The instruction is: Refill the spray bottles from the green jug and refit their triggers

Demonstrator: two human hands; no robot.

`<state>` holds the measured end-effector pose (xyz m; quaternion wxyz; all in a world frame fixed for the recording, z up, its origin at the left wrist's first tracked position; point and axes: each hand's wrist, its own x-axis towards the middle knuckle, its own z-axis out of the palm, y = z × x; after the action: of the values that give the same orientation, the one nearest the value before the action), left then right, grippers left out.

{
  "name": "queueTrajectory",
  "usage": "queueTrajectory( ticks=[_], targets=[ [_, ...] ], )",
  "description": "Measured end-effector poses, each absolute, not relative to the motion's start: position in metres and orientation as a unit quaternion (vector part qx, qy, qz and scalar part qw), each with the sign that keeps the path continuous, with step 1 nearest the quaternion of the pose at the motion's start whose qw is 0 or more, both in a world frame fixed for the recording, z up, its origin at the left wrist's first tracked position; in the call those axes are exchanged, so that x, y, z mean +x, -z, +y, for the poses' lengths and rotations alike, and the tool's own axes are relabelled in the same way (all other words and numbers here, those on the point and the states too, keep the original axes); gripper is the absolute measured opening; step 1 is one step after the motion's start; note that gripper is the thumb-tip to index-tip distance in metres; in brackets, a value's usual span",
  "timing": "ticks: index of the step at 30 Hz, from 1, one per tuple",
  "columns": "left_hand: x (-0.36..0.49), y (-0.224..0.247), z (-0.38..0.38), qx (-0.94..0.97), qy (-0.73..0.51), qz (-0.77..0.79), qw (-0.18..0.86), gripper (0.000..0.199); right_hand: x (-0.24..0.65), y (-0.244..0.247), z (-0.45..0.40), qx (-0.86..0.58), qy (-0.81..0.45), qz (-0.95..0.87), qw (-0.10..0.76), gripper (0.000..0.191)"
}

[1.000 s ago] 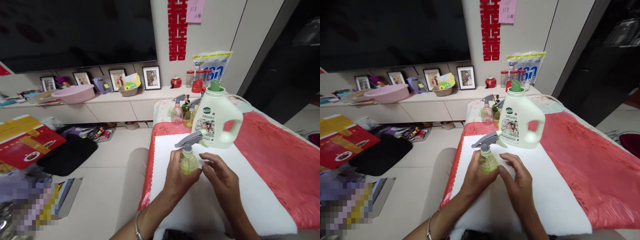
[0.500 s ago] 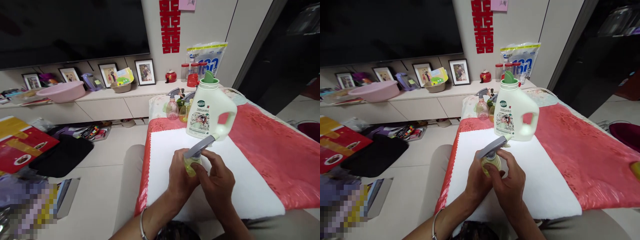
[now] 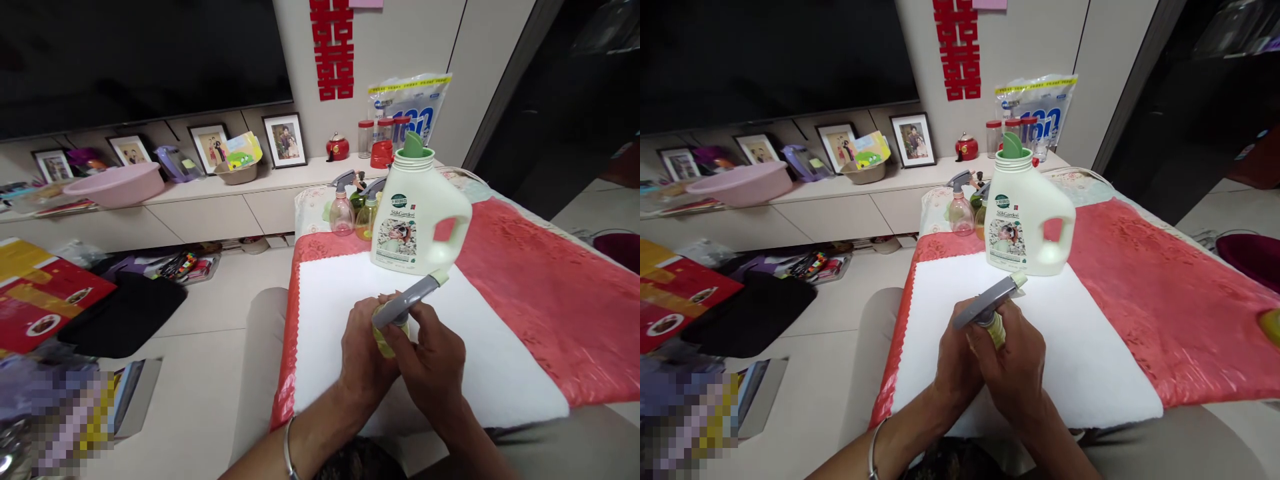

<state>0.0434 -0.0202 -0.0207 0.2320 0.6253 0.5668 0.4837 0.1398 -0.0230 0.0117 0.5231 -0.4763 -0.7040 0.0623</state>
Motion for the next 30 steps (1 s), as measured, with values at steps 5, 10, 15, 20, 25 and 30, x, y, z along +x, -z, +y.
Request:
queueTrajectory(
  ticks=[5, 10, 15, 20, 25, 30],
  targets=[
    [0.04, 0.015, -0.02, 0.676, -0.455, 0.553, 0.175, 0.034, 0.149, -0.016, -0.02, -0.434, -0.132, -0.727, 0.515, 0.017],
    [0.038, 0.01, -0.019, 0.693, -0.431, 0.552, 0.171, 0.046, 0.159, -0.015, -0.012, -0.344, -0.259, -0.748, 0.505, 0.023],
    [0.036, 0.008, -0.019, 0.672, -0.425, 0.569, 0.21, 0.032, 0.164, -0.017, -0.009, -0.344, -0.237, -0.749, 0.514, 0.027],
    [0.034, 0.009, -0.021, 0.663, -0.424, 0.569, 0.237, 0.033, 0.161, -0.021, -0.015, -0.433, -0.165, -0.719, 0.518, 0.034],
    [0.034, 0.01, -0.021, 0.657, -0.438, 0.566, 0.237, 0.043, 0.15, -0.015, -0.022, -0.463, -0.202, -0.666, 0.548, 0.026],
    [0.037, 0.004, -0.021, 0.662, -0.423, 0.575, 0.229, 0.025, 0.155, -0.015, -0.021, -0.426, -0.233, -0.679, 0.551, 0.025]
  ],
)
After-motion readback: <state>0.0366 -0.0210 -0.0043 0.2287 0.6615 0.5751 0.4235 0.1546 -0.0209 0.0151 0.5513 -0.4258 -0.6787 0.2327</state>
